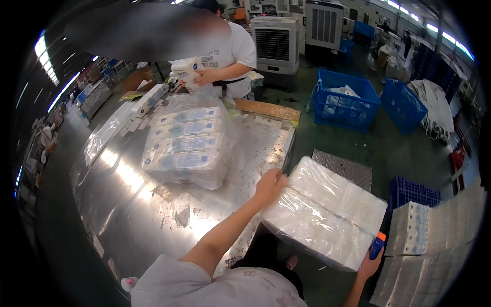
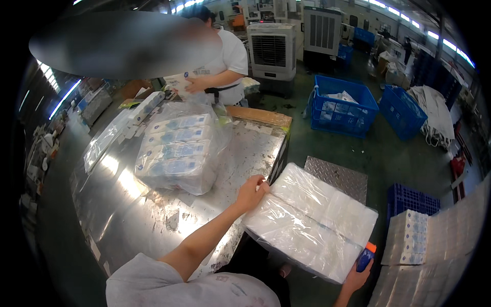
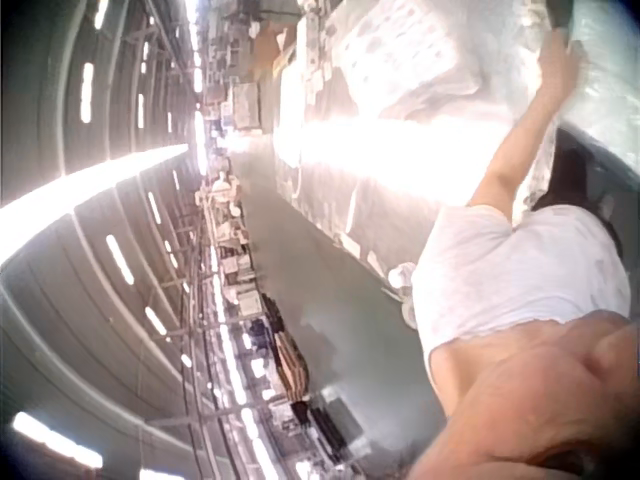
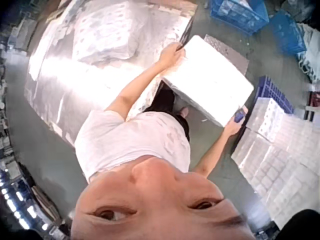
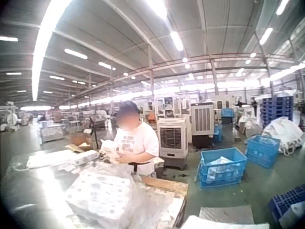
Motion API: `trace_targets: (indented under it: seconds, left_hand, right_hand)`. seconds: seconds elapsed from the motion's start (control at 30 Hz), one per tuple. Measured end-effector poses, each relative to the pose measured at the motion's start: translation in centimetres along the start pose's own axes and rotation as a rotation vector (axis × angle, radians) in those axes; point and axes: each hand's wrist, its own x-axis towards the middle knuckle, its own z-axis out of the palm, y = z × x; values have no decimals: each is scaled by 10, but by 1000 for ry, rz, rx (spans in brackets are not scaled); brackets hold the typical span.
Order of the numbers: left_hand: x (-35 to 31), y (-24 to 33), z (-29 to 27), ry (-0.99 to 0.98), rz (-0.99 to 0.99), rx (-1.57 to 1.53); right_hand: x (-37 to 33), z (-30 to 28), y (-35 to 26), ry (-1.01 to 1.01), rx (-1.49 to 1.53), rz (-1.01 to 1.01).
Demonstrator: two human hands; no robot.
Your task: The person packs product bundles into large plastic bags, seals them using a tape dispenser, and stacks the finished bags onto a blue pallet.
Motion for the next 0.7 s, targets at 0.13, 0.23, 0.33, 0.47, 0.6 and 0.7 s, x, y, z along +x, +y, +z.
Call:
trace_targets:
  seconds: [0.13, 0.23, 0.33, 0.47, 0.6, 0.7]
  left_hand:
    - [-47, 59, 14, -304, 583, -57]
    - [-93, 86, 30, -611, 793, -8]
    - [-110, 88, 41, -686, 906, 142]
    - [-114, 81, 48, -646, 950, 253]
    - [-114, 79, 46, -602, 967, 271]
    - [-118, 74, 53, -528, 990, 291]
  right_hand:
    - [14, 23, 13, -43, 16, -39]
    - [15, 17, 14, -123, -63, 25]
    - [12, 6, 5, -181, -96, 69]
    - [15, 22, 29, -153, -46, 10]
    - [12, 22, 27, -152, -58, 16]
    - [12, 20, 25, -165, -55, 28]
